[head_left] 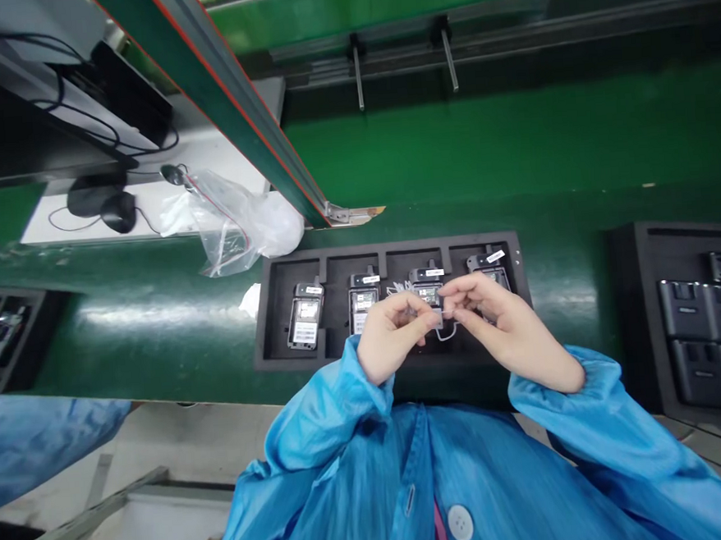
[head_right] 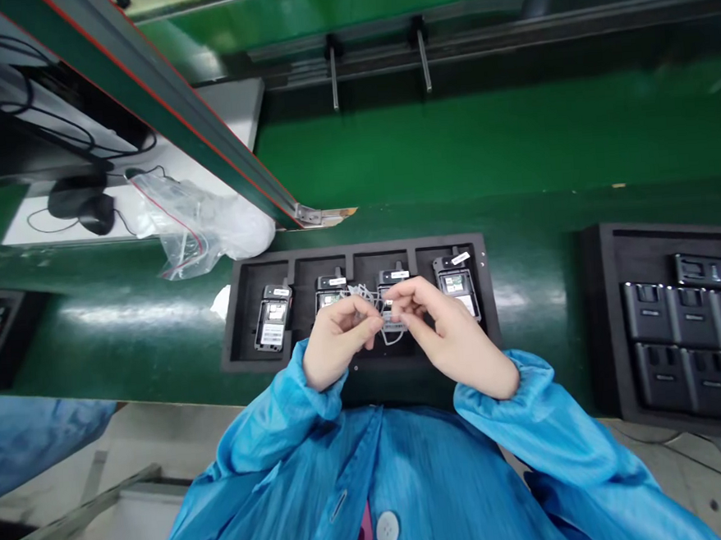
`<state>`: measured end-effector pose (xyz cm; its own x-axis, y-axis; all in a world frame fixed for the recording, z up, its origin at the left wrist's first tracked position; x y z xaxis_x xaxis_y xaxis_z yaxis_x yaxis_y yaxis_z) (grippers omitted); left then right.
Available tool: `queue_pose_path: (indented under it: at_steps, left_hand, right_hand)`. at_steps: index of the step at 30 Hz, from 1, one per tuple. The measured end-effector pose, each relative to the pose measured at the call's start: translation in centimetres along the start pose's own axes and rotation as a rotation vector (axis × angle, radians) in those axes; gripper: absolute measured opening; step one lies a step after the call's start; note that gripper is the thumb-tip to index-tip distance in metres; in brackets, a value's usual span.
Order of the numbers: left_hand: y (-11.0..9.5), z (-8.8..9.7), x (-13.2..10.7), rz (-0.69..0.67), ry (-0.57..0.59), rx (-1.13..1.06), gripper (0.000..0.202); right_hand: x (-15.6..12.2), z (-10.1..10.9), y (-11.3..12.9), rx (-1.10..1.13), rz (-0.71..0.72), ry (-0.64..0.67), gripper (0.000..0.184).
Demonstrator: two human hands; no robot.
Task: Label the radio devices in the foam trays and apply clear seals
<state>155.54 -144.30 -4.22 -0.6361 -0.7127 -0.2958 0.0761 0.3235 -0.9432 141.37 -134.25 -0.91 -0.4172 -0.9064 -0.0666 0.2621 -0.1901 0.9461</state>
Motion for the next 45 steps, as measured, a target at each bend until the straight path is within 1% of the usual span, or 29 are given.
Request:
queue_pose_path:
  at_steps: [4,8,9,11,12,14,16,18,19,21,23,24,26,28,30,32,33,35,37,40,43,45]
  left_hand:
    - [0.5,0.2,0.1,0.036,0.002,-0.035,0.032]
    - [0.8,0.0,0.3,0.067,0.001,-0.059,0.033]
    - [0.7,0.0,0.4,0.065,0.0,-0.061,0.032]
    - [0.6,-0.1,0.3,0.035,-0.008,-0.026,0.03]
    - [0.5,-0.1,0.3,0.001,-0.016,0.02,0.028]
    - [0.4,-0.1,0.0,-0.126,-0.062,0.177,0.023]
    - [0.2,-0.1,-0.3,-0.311,-0.142,0.399,0.019]
    - [0.2,-0.2,-0.8,-0.472,-0.199,0.618,0.015]
    - [0.2,-0.2,-1.0,-0.523,-0.211,0.694,0.014]
    - [0.1,-0.2,-1.1,-0.559,-0.221,0.743,0.014]
    - [0.0,0.1,-1.1,-0.519,-0.242,0.663,0.014]
    - [-0.1,0.4,-0.9,-0.466,-0.254,0.584,0.015]
    - [0.0,0.9,-0.5,-0.303,-0.236,0.385,0.019]
    - [0.4,1.2,0.0,-0.121,-0.147,0.152,0.025]
    - [0.9,1.2,0.3,0.032,-0.017,-0.075,0.031]
    - [1.3,1.0,0.4,0.113,0.074,-0.215,0.034]
    - [1.5,0.9,0.4,0.126,0.093,-0.233,0.034]
    - [1.8,0.7,0.3,0.107,0.098,-0.193,0.033]
    - [1.9,0.7,0.2,0.078,0.09,-0.146,0.031]
    - [1.9,0.8,0.2,0.076,0.086,-0.133,0.03]
    - [1.7,0.8,0.2,0.083,0.099,-0.097,0.03]
    - [1.3,0.7,0.4,0.091,0.119,-0.045,0.032]
  right_hand:
    - [-0.1,-0.3,-0.8,0.222,-0.101,0.015,0.028]
    - [-0.3,-0.7,-1.9,0.479,-0.202,0.037,0.041]
    - [-0.3,-0.7,-2.2,0.514,-0.229,0.045,0.041]
    - [-0.4,-0.8,-2.3,0.528,-0.265,0.065,0.035]
    - [-0.5,-0.8,-2.3,0.513,-0.267,0.071,0.031]
    - [-0.5,-1.0,-2.2,0.438,-0.256,0.062,0.028]
    - [-0.4,-1.3,-2.0,0.311,-0.249,-0.004,0.027]
    - [-0.3,-1.7,-1.9,0.187,-0.253,-0.1,0.028]
    - [-0.3,-1.8,-1.9,0.149,-0.254,-0.137,0.027]
    - [-0.2,-2.0,-1.9,0.136,-0.259,-0.169,0.023]
    - [-0.1,-1.9,-1.9,0.176,-0.278,-0.175,0.022]
    - [-0.1,-1.7,-2.1,0.199,-0.296,-0.175,0.022]
    - [-0.1,-1.2,-2.4,0.244,-0.329,-0.164,0.022]
    - [-0.2,-0.8,-2.7,0.3,-0.335,-0.132,0.02]
    - [-0.3,-0.6,-2.9,0.385,-0.313,-0.078,0.016]
    - [-0.4,-0.8,-2.9,0.485,-0.291,-0.006,0.016]
    - [-0.4,-0.9,-2.9,0.525,-0.285,0.031,0.017]
    - [-0.5,-1.2,-2.9,0.57,-0.279,0.075,0.019]
    - [-0.6,-1.4,-2.9,0.583,-0.28,0.072,0.019]
    - [-0.9,-1.1,-2.8,0.596,-0.294,0.044,0.02]
    - [-0.8,-0.5,-2.3,0.558,-0.27,0.041,0.024]
    - [-0.6,0.0,-1.9,0.467,-0.257,0.06,0.026]
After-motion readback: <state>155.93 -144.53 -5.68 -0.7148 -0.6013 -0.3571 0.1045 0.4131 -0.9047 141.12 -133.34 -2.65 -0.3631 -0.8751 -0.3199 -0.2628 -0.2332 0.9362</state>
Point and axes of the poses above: each hand's wrist, its own x-axis towards the middle knuckle, its own z-axis out of the back of the hand, y = z × x, the point moved 2 cm from there along x, towards the middle knuckle, and after that the axes turned 10 degrees about -y, right-handed, at the moved point
